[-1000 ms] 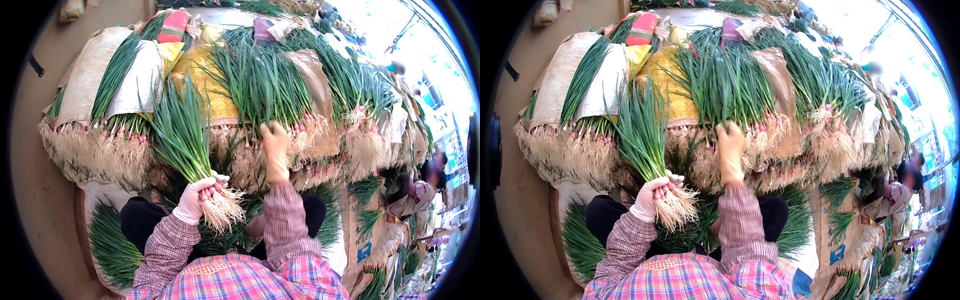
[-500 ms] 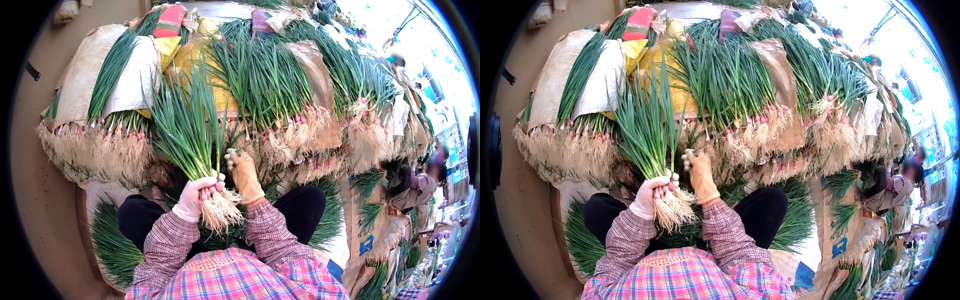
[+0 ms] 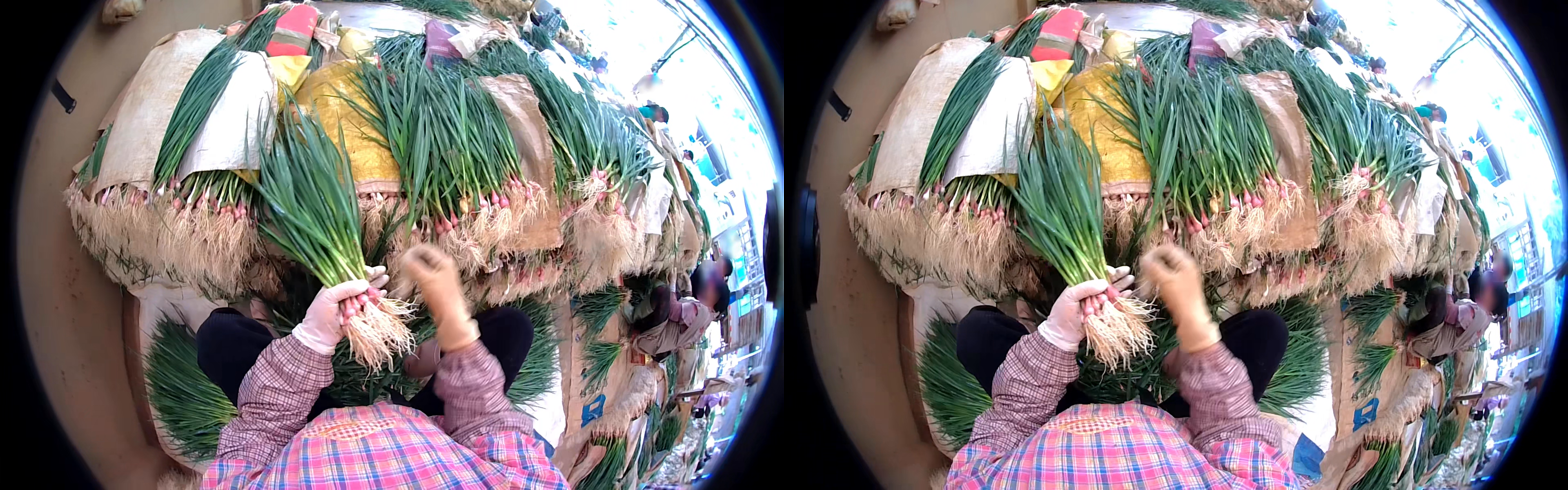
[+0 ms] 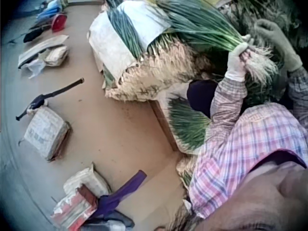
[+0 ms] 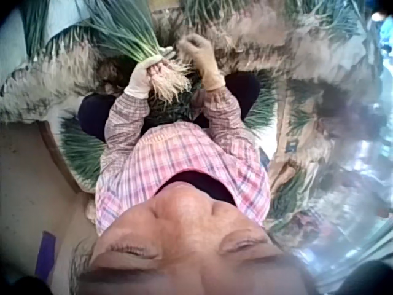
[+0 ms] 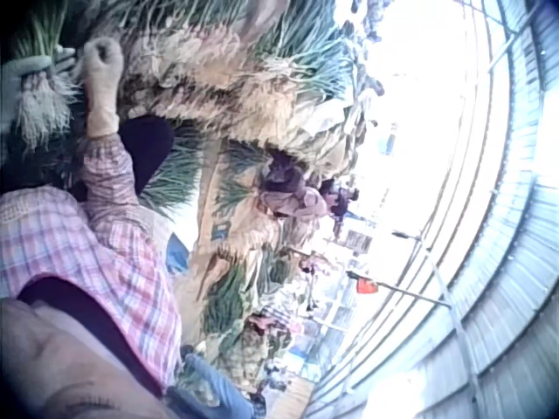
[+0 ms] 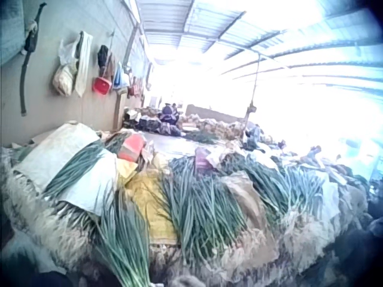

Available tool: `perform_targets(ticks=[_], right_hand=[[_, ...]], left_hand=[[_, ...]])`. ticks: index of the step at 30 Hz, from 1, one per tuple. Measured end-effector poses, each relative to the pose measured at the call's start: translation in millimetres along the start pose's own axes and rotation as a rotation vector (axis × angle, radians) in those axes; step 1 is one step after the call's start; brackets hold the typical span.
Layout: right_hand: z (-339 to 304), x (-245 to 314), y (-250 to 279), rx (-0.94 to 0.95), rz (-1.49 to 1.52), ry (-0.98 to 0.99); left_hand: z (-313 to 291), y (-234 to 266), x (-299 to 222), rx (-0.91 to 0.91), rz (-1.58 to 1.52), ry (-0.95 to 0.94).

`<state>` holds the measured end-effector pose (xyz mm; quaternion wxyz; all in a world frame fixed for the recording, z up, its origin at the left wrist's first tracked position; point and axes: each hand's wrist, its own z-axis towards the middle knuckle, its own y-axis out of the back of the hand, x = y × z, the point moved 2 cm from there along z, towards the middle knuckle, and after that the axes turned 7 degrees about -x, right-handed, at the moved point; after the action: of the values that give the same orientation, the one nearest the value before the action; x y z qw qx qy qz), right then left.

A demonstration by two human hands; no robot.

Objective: The person gathers individual stalks of green onions from a pile on the floor and bunches them together into a large organized cluster by hand.

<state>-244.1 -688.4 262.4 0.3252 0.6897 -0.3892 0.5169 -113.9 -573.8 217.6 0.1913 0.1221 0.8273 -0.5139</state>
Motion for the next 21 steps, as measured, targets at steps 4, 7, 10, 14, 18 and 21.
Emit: perform_targets(ticks=[4, 7, 10, 14, 18, 21], right_hand=[[7.7, -32.4, -36.2, -0.056, 0.215, 0.053], [24.4, -31.2, -37.6, 0.176, 0.373, -0.023], [16.9, -38.7, -44.6, 0.146, 0.491, -0.165], [34.3, -50.6, -24.9, -0.057, 0.502, -0.079], [45.9, -51.8, -35.3, -0.359, -0.665, 0.64], [85.2, -35.5, -10.1, -0.625, -1.105, 0.512]], left_hand=[[-10.5, -2.0, -6.3, -0.074, 0.152, 0.099], [-15.5, -10.5, 0.4, -0.188, 0.162, -0.08], [-13.7, 7.2, -4.5, -0.026, 0.06, -0.007], [-24.9, -13.1, -2.2, 0.169, -0.157, -0.064], [-28.2, -7.2, -14.4, 0.188, -0.182, -0.122], [-15.4, -0.2, -16.1, 0.239, -0.261, 0.016]])
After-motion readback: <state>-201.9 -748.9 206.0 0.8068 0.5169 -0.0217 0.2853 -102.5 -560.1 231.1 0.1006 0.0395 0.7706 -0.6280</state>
